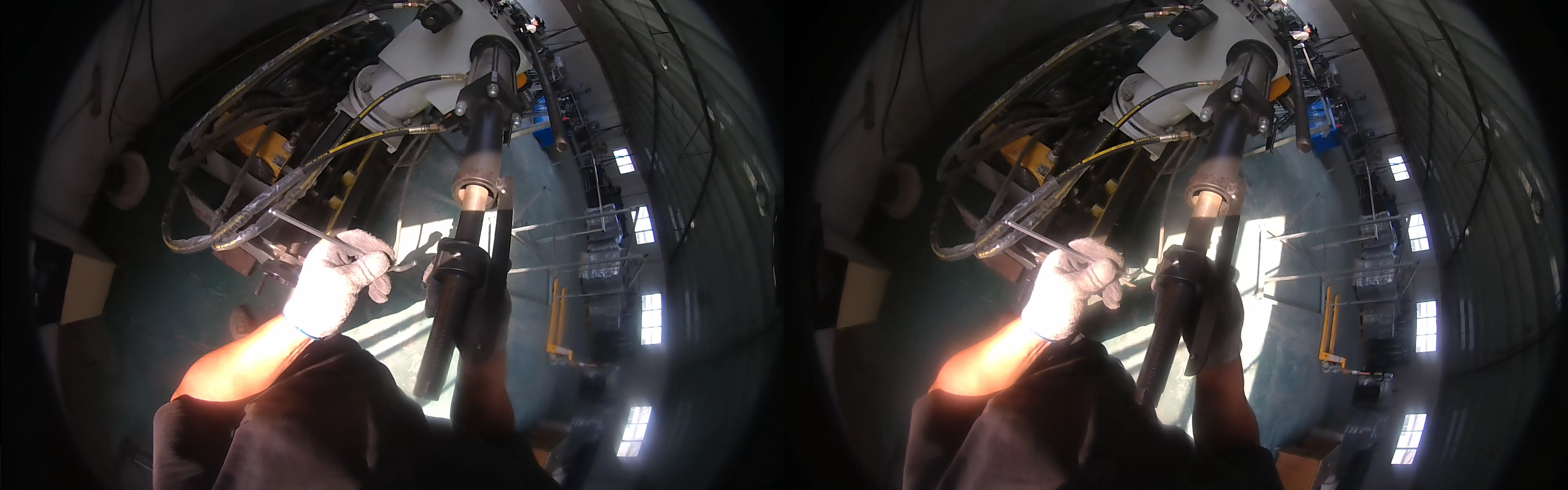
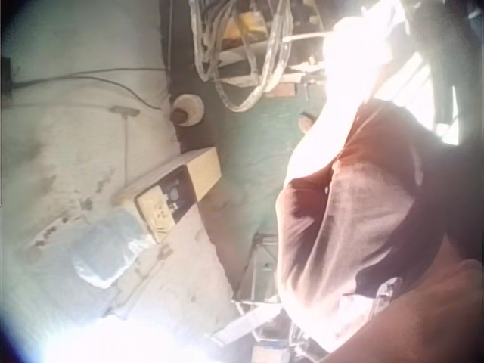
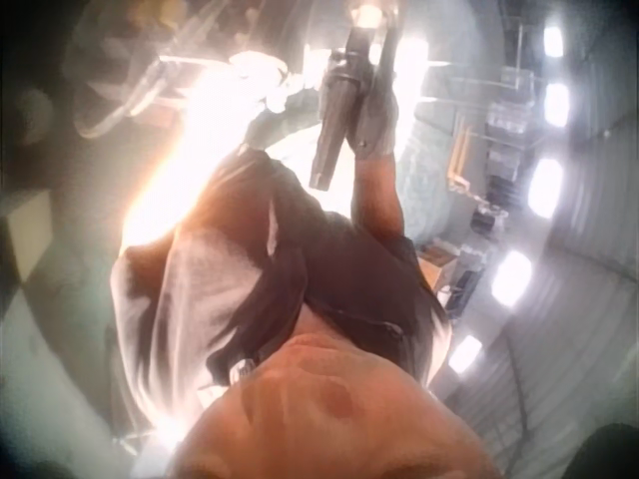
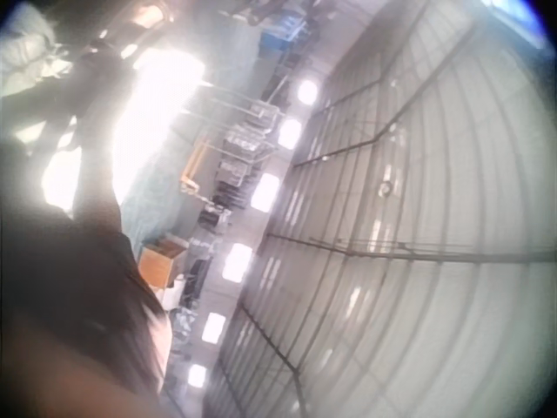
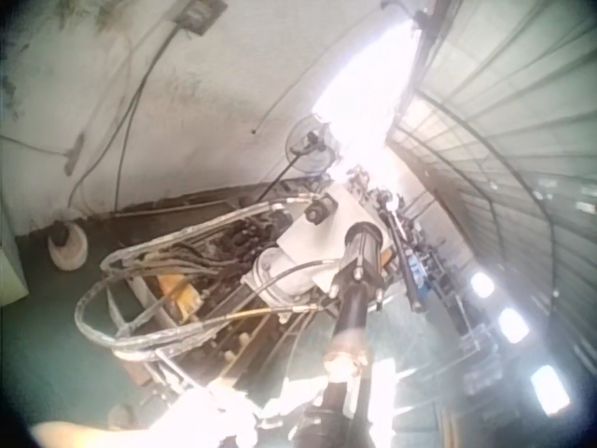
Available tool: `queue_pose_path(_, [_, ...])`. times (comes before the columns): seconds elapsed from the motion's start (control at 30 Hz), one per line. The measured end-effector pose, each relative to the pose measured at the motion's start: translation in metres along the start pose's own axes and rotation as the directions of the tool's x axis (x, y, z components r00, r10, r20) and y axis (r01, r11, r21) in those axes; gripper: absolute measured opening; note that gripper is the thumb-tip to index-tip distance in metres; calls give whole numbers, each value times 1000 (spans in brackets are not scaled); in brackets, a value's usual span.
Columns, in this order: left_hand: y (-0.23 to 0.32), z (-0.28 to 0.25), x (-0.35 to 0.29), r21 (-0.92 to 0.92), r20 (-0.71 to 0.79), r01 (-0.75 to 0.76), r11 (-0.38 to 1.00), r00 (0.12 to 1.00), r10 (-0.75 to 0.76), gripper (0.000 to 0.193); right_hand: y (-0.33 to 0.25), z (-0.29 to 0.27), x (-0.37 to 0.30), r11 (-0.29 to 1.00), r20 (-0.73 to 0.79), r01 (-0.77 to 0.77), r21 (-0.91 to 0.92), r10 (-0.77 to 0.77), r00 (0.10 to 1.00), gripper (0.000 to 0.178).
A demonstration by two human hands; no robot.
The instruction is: The person feeds long metal rods into a bending machine, retrieves the bent pieces, and stacks them on a rack. They then adjust the machine's bending arm using a wrench and continue the bending cycle.
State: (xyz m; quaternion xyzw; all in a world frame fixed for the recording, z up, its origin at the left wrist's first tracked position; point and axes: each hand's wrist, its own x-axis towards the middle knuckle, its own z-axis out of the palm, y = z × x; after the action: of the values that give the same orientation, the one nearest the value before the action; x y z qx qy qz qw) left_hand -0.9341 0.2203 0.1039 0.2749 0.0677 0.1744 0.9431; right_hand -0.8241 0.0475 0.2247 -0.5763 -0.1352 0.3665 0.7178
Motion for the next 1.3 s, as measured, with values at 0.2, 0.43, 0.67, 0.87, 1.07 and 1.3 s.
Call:
queue_pose_path(0.2, [3, 14, 3, 19, 44, -65, 998, 997, 64, 10, 6, 4, -2, 998, 15, 55, -16, -55, 998, 63])
queue_pose_path(0.43, [14, 23, 6, 30, 75, -153, 988, 986, 151, 12, 18, 8, 2, 991, -78, 70, 116, -61, 995, 63])
queue_pose_path(0.67, [13, 25, 12, 62, 76, -136, 989, 988, 131, 11, 29, 3, 7, 909, -42, 27, 416, -10, 999, 61])
queue_pose_path(0.87, [4, 22, 4, 109, 124, -202, 973, 974, 188, 10, 27, 12, 7, 827, 28, -32, 561, 19, 999, 64])
queue_pose_path(1.07, [-4, 24, 9, 141, 110, -355, 924, 933, 342, 10, 21, 20, 1, 667, 15, -90, 740, 117, 993, 62])
queue_pose_path(1.3, [-8, 22, 2, 118, 219, -425, 898, 893, 393, 12, 31, 6, 7, 881, -126, 110, 461, -58, 990, 61])
